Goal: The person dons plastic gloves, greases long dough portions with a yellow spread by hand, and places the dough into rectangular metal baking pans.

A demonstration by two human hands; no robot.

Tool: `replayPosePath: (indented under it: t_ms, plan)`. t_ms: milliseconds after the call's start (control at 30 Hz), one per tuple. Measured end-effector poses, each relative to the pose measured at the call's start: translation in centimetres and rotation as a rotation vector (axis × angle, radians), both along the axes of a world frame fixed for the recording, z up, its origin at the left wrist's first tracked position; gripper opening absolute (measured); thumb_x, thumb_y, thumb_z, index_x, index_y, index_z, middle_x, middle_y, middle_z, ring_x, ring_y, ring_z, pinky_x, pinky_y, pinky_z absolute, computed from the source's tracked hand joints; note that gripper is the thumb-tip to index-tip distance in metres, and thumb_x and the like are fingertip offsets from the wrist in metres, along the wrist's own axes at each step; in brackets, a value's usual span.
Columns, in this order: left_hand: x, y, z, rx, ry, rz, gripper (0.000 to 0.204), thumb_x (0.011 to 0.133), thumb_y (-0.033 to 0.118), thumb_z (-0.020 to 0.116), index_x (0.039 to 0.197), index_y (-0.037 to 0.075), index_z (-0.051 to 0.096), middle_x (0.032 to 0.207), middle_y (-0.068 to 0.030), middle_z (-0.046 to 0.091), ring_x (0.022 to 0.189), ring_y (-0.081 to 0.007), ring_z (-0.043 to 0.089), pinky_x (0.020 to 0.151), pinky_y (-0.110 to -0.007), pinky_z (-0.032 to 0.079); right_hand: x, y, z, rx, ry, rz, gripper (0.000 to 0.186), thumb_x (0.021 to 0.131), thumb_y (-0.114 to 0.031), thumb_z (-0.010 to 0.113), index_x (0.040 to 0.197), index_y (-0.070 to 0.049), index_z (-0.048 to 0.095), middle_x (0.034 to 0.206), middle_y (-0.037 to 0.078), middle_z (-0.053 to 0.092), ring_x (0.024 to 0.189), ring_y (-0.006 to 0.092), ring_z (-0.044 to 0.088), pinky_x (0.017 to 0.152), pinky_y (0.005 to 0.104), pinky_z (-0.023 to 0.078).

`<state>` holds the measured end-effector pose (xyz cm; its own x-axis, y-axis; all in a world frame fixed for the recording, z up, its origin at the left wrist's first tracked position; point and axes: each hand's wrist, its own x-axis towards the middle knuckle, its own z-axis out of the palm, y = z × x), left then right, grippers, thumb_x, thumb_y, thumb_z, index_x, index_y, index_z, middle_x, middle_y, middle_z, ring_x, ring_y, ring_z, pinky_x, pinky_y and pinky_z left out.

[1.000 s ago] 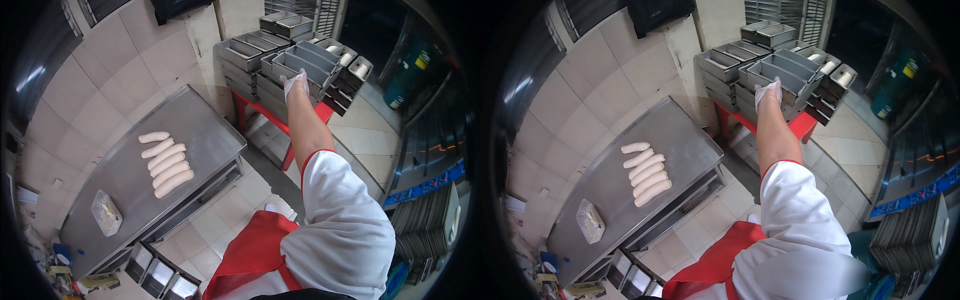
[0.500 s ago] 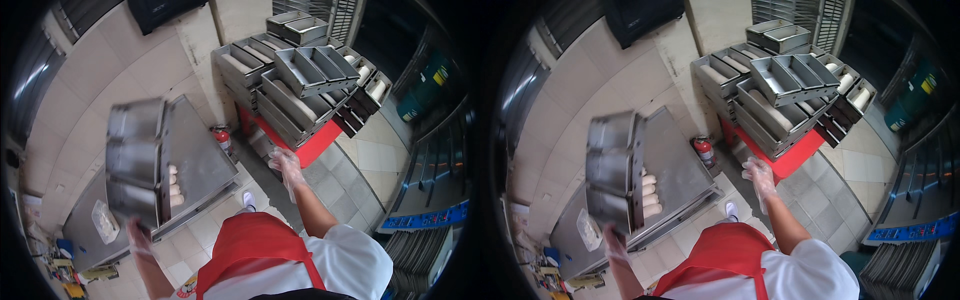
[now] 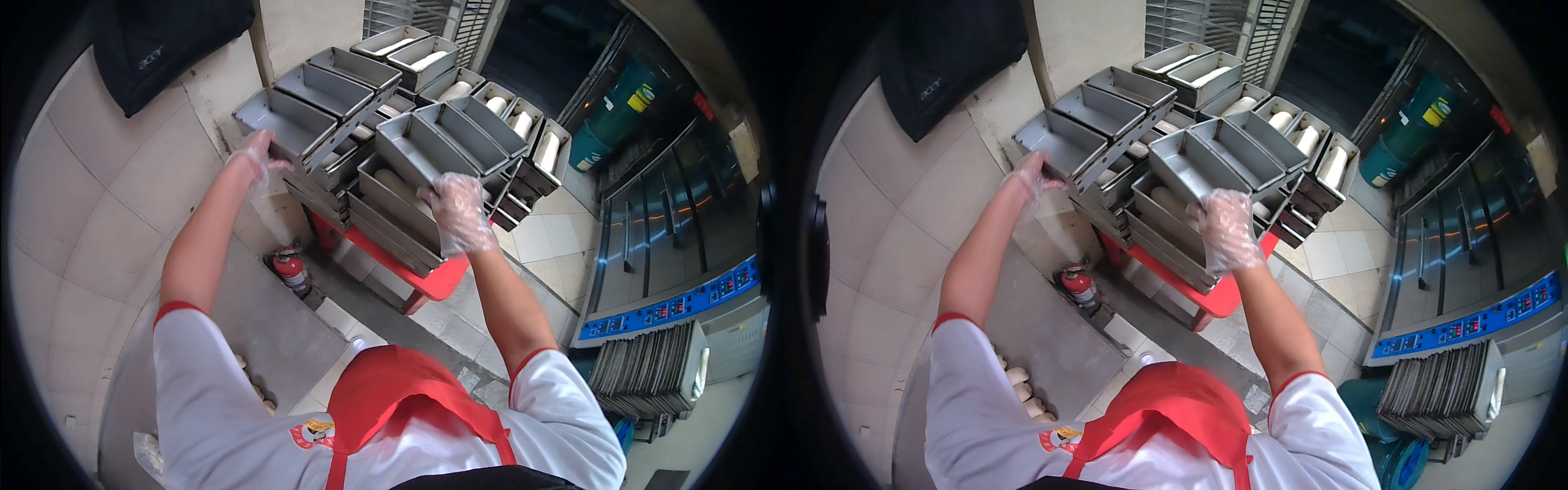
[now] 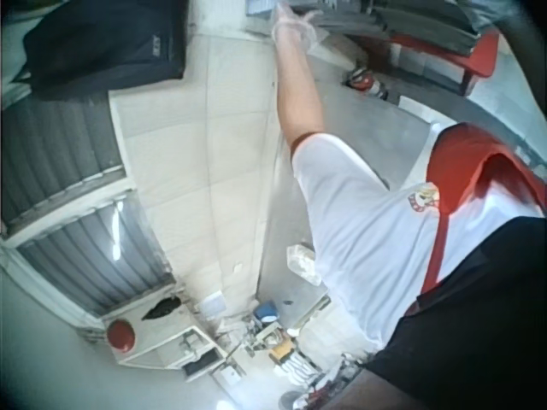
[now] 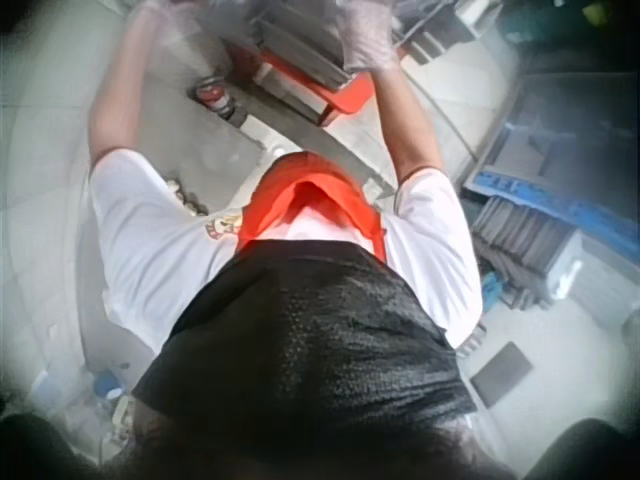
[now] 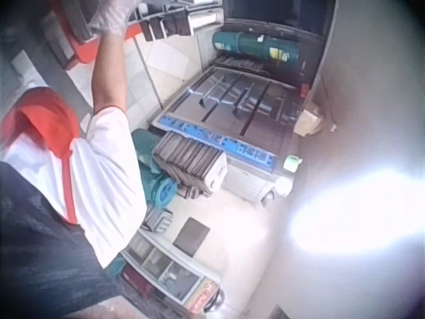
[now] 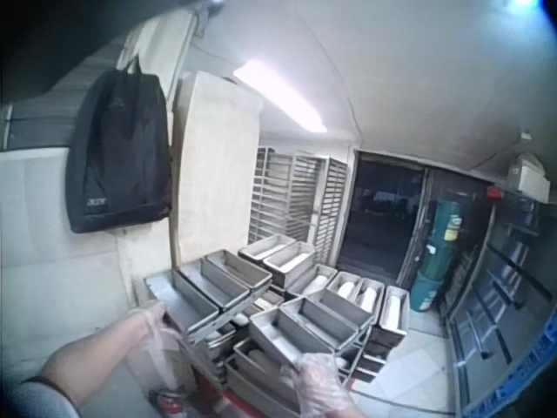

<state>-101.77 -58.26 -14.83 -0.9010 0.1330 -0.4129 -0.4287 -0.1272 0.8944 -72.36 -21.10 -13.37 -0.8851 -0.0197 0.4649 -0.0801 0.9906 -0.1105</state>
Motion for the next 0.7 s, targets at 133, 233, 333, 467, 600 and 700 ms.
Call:
replayPosePath:
  t_ms: [133,233,333,467,600,700]
  plan:
    - [-3.2,6.4,-1.8,-0.139,-0.016,-0.058,0.044,0.094,0.022,0.061,0.131,0.003,0.048,0.137,-0.0226,0.045,0.102,-0.0393,0.064,0.078,-0.048,0.068,5.0,0.5,1.9,-0.055,-0.048,0.087,0.024,0.086,-0.026,0.079,0.077,-0.006,0.071,0.080,0.013,0.067,0.083,0.0365,0.066,0.082,0.0497,0.049]
    - [-5.9,3.2,-2.3,-0.128,-0.020,-0.069,0.057,0.096,0.034,0.067,0.138,0.001,0.048,0.136,-0.0230,0.048,0.093,-0.0381,0.066,0.076,-0.044,0.067,5.1,-0.3,3.4,-0.061,-0.050,0.168,0.023,0.086,-0.026,0.080,0.081,-0.005,0.071,0.084,0.013,0.066,0.086,0.0361,0.065,0.082,0.0500,0.049]
    - [-2.5,3.6,-2.4,-0.020,0.016,0.080,0.068,0.095,0.046,0.072,0.137,-0.003,0.051,0.133,-0.0238,0.056,0.088,-0.0366,0.070,0.074,-0.040,0.066,5.8,0.1,3.8,-0.061,0.030,0.180,0.039,0.085,-0.029,0.082,0.115,-0.006,0.072,0.107,0.018,0.069,0.102,0.0388,0.064,0.090,0.0506,0.050]
    - [13.5,3.6,-6.0,0.422,0.442,0.417,0.058,0.103,0.047,0.064,0.135,-0.001,0.059,0.129,-0.0162,0.067,0.101,-0.0250,0.072,0.088,-0.038,0.061,9.0,-4.6,5.6,-0.544,0.079,0.415,0.069,0.087,-0.028,0.082,0.146,-0.004,0.057,0.144,0.022,0.060,0.134,0.0409,0.056,0.114,0.0490,0.042]
    - [41.2,10.0,-2.4,-0.094,0.689,0.221,0.049,0.105,0.045,0.061,0.129,0.002,0.066,0.121,-0.0121,0.070,0.111,-0.0242,0.067,0.100,-0.039,0.053,10.8,-12.3,2.6,-1.856,-0.283,0.770,0.120,0.085,-0.057,0.079,0.169,-0.028,0.000,0.176,0.005,-0.002,0.158,0.0415,0.020,0.125,0.0571,0.032]
    - [49.8,9.8,-4.1,-0.333,0.342,-0.129,0.063,0.102,0.055,0.061,0.123,-0.004,0.067,0.106,-0.0182,0.072,0.102,-0.0272,0.068,0.095,-0.041,0.052,9.9,-15.8,0.1,-2.056,-0.294,0.919,0.116,0.085,-0.061,0.078,0.168,-0.036,0.001,0.175,0.005,-0.002,0.150,0.0465,0.031,0.120,0.0655,0.035]
